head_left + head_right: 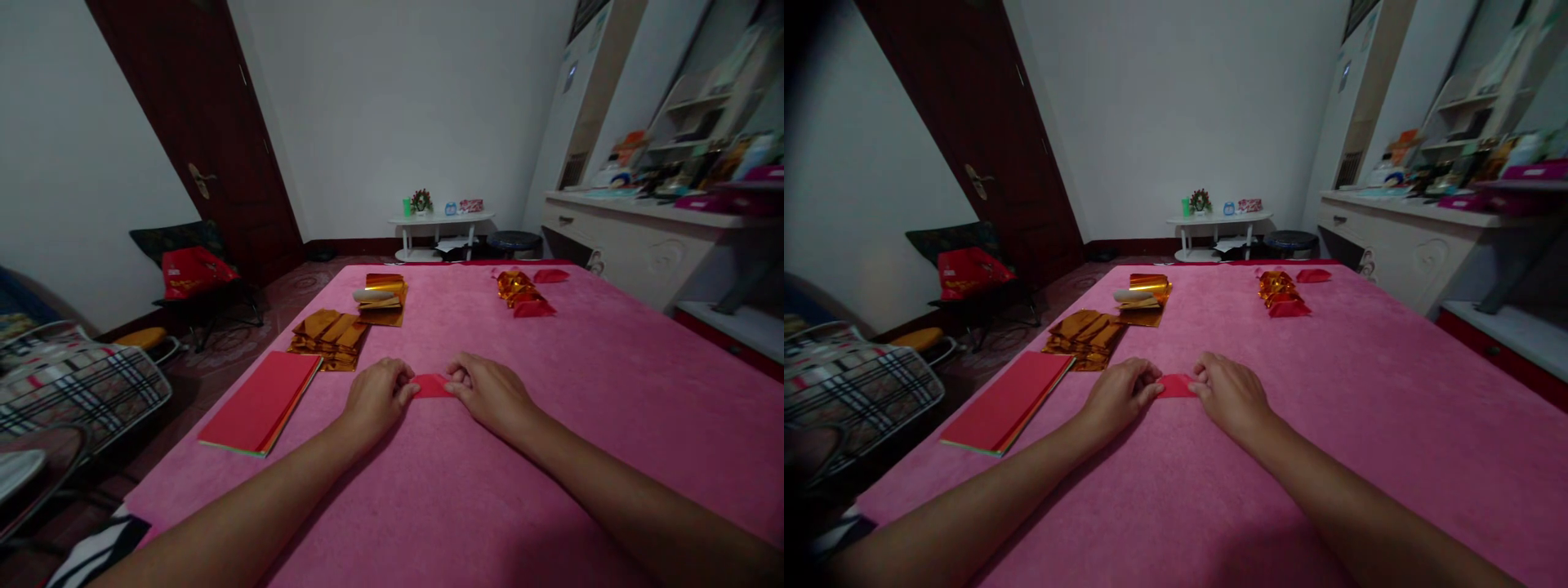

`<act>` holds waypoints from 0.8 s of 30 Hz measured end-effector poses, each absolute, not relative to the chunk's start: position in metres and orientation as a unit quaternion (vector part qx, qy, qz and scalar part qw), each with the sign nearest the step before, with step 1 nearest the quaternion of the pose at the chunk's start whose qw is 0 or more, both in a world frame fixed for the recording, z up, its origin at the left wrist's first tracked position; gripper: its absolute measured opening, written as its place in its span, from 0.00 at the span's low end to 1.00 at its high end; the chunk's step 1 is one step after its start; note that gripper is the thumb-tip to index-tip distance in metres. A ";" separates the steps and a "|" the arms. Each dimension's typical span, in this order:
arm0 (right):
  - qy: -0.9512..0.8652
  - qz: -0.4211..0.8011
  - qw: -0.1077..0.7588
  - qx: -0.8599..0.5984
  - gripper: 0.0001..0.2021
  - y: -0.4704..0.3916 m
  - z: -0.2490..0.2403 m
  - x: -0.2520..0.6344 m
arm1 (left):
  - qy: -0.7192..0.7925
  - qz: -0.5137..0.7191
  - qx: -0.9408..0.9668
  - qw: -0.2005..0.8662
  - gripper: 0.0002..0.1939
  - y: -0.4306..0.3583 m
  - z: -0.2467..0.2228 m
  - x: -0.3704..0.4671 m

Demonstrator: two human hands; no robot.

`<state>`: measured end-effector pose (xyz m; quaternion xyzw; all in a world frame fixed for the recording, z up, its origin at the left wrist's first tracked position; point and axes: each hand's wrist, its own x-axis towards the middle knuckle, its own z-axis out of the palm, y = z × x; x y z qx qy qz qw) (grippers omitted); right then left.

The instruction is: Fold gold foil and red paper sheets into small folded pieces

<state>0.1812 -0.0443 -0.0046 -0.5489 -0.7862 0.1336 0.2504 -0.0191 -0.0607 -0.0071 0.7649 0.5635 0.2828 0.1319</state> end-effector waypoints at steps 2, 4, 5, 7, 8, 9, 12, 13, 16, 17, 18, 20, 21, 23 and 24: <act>-0.785 0.153 0.247 -0.547 0.05 -0.044 -0.003 0.180 | 0.564 0.279 0.765 0.135 0.12 -0.061 -0.008 -0.020; -0.781 0.173 0.243 -0.548 0.03 -0.044 -0.002 0.179 | 0.564 0.282 0.763 0.140 0.15 -0.059 -0.008 -0.020; -0.777 0.184 0.244 -0.550 0.02 -0.043 -0.002 0.179 | 0.560 0.287 0.764 0.144 0.15 -0.058 -0.009 -0.020; -0.768 0.208 0.254 -0.550 0.03 -0.040 -0.003 0.177 | 0.545 0.307 0.764 0.158 0.14 -0.052 -0.009 -0.019; -0.764 0.220 0.267 -0.545 0.05 -0.037 -0.004 0.176 | 0.536 0.321 0.762 0.172 0.13 -0.048 -0.008 -0.018; -0.761 0.233 0.285 -0.535 0.06 -0.033 -0.005 0.175 | 0.528 0.337 0.757 0.185 0.13 -0.044 -0.008 -0.016; -0.744 0.264 0.365 -0.494 0.11 -0.020 -0.007 0.172 | 0.520 0.386 0.734 0.206 0.14 -0.028 -0.008 -0.008; -0.734 0.270 0.387 -0.488 0.12 -0.016 -0.008 0.172 | 0.519 0.401 0.726 0.208 0.14 -0.023 -0.009 -0.005; -0.710 0.290 0.414 -0.491 0.14 -0.010 -0.011 0.171 | 0.511 0.434 0.705 0.232 0.13 -0.013 -0.012 0.004; -0.704 0.296 0.415 -0.495 0.15 -0.010 -0.012 0.171 | 0.507 0.439 0.700 0.245 0.14 -0.012 -0.013 0.006; -0.700 0.301 0.414 -0.498 0.16 -0.010 -0.012 0.171 | 0.504 0.443 0.695 0.257 0.15 -0.012 -0.014 0.007; -0.691 0.315 0.413 -0.503 0.17 -0.013 -0.012 0.171 | 0.498 0.449 0.689 0.274 0.16 -0.012 -0.015 0.008; -0.687 0.325 0.411 -0.504 0.17 -0.015 -0.011 0.171 | 0.497 0.449 0.688 0.279 0.16 -0.012 -0.016 0.008; -0.679 0.351 0.404 -0.503 0.16 -0.017 -0.010 0.170 | 0.506 0.449 0.684 0.273 0.17 -0.012 -0.016 0.006; -0.678 0.363 0.400 -0.499 0.16 -0.019 -0.010 0.169 | 0.513 0.449 0.683 0.263 0.17 -0.012 -0.017 0.006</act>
